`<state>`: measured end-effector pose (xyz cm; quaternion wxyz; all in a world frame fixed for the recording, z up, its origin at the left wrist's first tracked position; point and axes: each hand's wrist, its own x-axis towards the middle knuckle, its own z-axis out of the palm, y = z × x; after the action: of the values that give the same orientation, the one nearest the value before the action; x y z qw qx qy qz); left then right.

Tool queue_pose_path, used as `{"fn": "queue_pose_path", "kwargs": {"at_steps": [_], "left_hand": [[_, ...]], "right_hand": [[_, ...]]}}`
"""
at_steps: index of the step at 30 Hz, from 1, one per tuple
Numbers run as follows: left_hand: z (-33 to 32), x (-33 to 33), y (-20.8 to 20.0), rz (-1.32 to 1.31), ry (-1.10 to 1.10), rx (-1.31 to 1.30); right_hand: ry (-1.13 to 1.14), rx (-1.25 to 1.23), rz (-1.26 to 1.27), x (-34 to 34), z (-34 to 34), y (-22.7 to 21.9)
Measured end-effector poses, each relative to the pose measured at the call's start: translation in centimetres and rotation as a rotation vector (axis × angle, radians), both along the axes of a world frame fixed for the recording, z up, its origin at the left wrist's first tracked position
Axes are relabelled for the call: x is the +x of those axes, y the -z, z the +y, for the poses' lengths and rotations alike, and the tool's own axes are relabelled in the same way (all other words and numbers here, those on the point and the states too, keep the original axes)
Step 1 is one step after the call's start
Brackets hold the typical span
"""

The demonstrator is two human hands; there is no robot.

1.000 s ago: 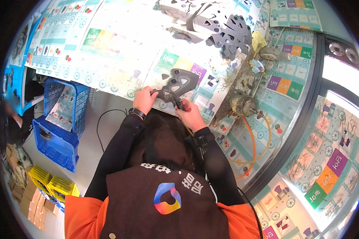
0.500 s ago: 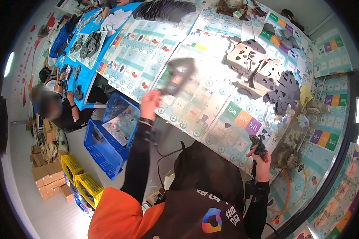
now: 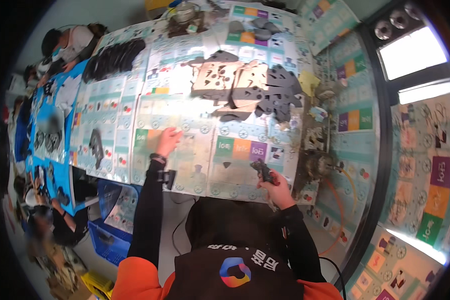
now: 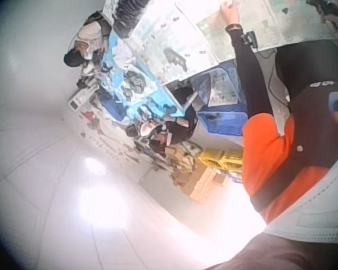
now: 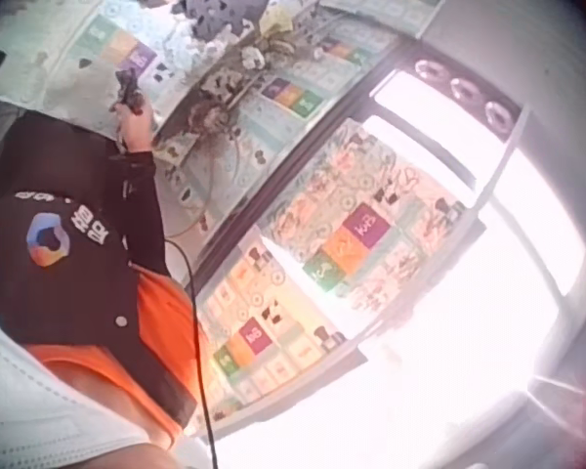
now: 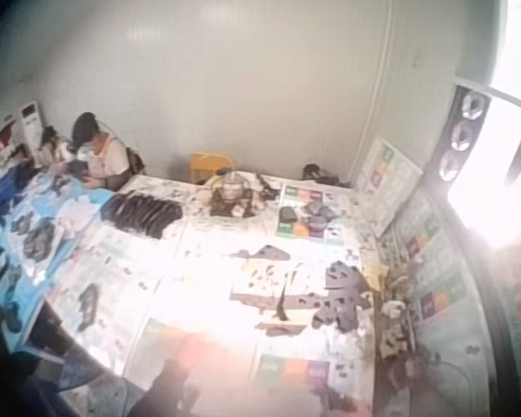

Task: Operator uses a hand tool to process shoe upper components and then organizes them into blue plastic crates.

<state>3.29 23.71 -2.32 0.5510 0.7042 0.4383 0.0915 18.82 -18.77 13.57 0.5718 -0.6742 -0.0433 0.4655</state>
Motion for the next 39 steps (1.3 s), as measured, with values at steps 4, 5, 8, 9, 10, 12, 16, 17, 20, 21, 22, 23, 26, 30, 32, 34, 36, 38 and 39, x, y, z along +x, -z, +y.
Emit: {"fn": "queue_pose_path", "kwargs": {"at_steps": [4,5,8,9,10,12,16,17,20,21,22,23,26,30,32,34,36,38,39], "left_hand": [[-5.5,14.9,1.4,0.063,0.136,-0.019],[-5.9,17.3,1.4,0.134,0.108,-0.021],[-10.5,23.0,-0.6,0.195,-0.088,0.309],[-10.6,23.6,-0.4,0.271,-0.041,0.434],[-10.9,23.8,0.3,0.351,0.01,0.555],[-12.8,25.4,-0.9,0.413,0.026,0.671],[-12.8,27.9,-7.0,0.447,0.097,0.48],[-12.2,28.8,-6.7,0.484,0.135,0.424],[-10.1,29.0,-3.3,0.348,0.178,0.508],[-9.2,28.5,-1.9,0.182,0.138,0.292],[-9.3,28.1,-1.6,0.017,0.121,0.068],[-10.7,26.9,-1.2,-0.307,0.036,-0.113],[-16.9,22.2,-5.9,0.037,0.452,-0.56],[-16.1,16.5,-5.2,0.055,0.496,0.231],[-12.4,17.5,-4.8,0.033,0.137,0.975],[-9.3,18.1,-1.9,0.058,0.161,1.289],[-8.0,19.5,-0.3,0.139,0.223,0.988],[-7.4,18.7,0.2,0.215,0.275,0.684],[-8.0,19.0,-0.3,0.211,0.196,0.425]], "right_hand": [[0.009,-0.097,0.022,0.7,-0.4,-3.0],[0.011,-0.11,0.016,0.8,-0.8,-3.3],[0.112,-0.047,-0.065,0.9,-3.2,-2.5],[0.138,-0.021,-0.064,0.6,-3.5,-2.3],[0.139,-0.015,-0.065,0.4,-3.6,-2.6],[0.192,-0.069,-0.036,0.3,-4.5,-3.2],[0.222,-0.092,-0.057,-0.6,-6.3,-3.0],[0.227,-0.057,-0.059,-0.9,-6.9,-2.3],[0.212,-0.038,-0.08,-1.4,-7.1,-1.7],[0.2,-0.014,-0.09,-1.3,-6.9,-1.7],[0.208,-0.014,-0.079,-1.5,-7.3,-1.7],[0.22,-0.023,-0.064,-1.5,-7.8,-1.7],[0.231,-0.116,0.039,-0.4,-9.3,-1.4],[0.269,-0.012,-0.112,-0.1,-8.5,-0.2],[0.265,-0.019,-0.07,0.3,-8.5,-0.6],[0.256,0.004,-0.083,0.3,-8.5,0.0],[0.232,0.01,-0.061,0.3,-8.6,-0.3],[0.221,0.022,-0.027,0.2,-8.5,-0.4],[0.235,0.023,0.004,0.2,-9.0,-0.4]]}}
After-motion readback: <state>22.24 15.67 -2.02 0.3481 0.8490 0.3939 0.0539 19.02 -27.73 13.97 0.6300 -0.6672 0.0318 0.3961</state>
